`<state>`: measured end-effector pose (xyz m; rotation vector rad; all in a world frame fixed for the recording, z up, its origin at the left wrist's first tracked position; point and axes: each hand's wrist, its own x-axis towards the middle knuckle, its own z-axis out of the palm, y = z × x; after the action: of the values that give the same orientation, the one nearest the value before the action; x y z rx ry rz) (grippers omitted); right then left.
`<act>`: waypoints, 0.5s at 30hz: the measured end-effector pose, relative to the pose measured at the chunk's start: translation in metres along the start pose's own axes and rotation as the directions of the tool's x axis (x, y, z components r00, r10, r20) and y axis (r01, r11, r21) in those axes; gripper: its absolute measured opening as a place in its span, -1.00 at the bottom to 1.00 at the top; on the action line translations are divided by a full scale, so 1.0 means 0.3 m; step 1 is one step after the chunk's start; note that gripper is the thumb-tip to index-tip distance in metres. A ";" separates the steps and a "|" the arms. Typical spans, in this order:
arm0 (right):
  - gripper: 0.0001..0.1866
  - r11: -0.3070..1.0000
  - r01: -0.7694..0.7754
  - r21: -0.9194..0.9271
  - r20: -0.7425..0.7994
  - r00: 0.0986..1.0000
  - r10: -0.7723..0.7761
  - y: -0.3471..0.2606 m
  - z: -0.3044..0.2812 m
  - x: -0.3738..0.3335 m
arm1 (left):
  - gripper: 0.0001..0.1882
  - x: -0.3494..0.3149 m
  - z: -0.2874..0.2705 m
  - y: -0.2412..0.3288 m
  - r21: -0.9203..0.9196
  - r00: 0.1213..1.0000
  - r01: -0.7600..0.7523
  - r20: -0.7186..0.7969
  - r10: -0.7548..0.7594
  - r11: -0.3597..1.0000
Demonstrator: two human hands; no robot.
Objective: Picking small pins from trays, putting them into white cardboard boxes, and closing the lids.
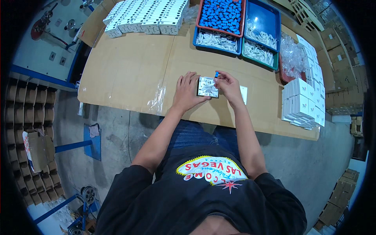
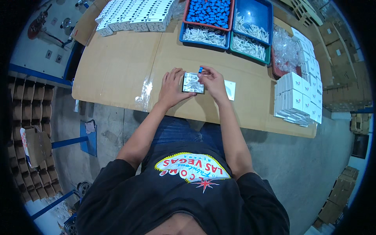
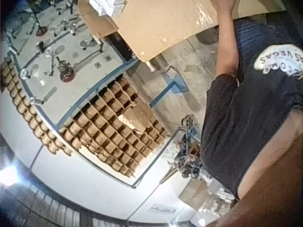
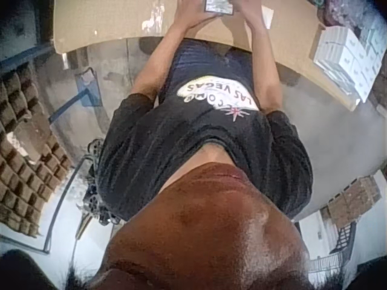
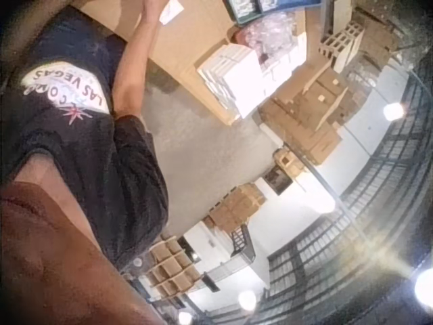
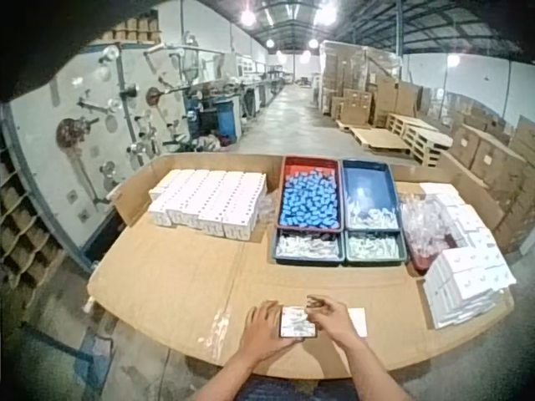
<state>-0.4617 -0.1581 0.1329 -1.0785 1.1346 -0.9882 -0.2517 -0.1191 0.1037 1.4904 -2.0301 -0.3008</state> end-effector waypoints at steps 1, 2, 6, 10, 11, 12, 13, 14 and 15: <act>-0.58 1.000 0.000 -0.001 0.003 1.000 0.000 0.013 0.014 0.001 | 0.04 -0.001 0.000 0.002 -0.008 1.000 0.006 0.006 -0.006 1.000; -0.56 0.968 0.127 -0.219 0.005 0.992 -0.129 0.027 0.030 0.002 | 0.04 -0.001 0.000 0.003 -0.017 1.000 0.013 0.013 -0.012 1.000; -0.51 0.692 0.303 -0.655 0.136 0.948 -0.287 -0.006 0.094 0.000 | 0.03 -0.002 -0.008 0.005 -0.037 0.998 0.035 0.049 -0.033 0.999; -0.64 0.586 0.321 -0.744 0.130 0.930 -0.344 -0.022 0.148 0.010 | 0.03 -0.001 -0.005 -0.002 -0.039 0.999 0.043 0.028 -0.042 0.998; -0.64 0.586 0.322 -0.744 0.131 0.929 -0.345 -0.018 0.149 0.015 | 0.04 -0.001 -0.006 0.000 -0.043 0.998 0.048 0.033 -0.046 0.998; -0.65 0.545 0.325 -0.773 0.149 0.928 -0.341 -0.012 0.147 0.022 | 0.04 0.000 -0.006 0.001 -0.042 0.998 0.048 0.032 -0.046 0.998; -0.67 0.503 0.327 -0.800 0.167 0.927 -0.337 -0.006 0.144 0.028 | 0.04 0.003 -0.006 0.003 -0.044 0.998 0.052 0.041 -0.050 0.998; -0.67 0.503 0.328 -0.800 0.167 0.926 -0.339 0.000 0.141 0.033 | 0.04 0.006 -0.007 0.003 -0.047 0.997 0.056 0.049 -0.053 0.997; -0.65 0.500 0.327 -0.802 0.175 0.929 -0.326 0.006 0.138 0.038 | 0.04 0.009 -0.008 0.002 -0.046 0.997 0.054 0.049 -0.052 0.997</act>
<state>-0.4191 -0.1630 0.1325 -2.1358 1.4721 -0.7057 -0.2513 -0.1211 0.1067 1.5235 -2.0082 -0.4068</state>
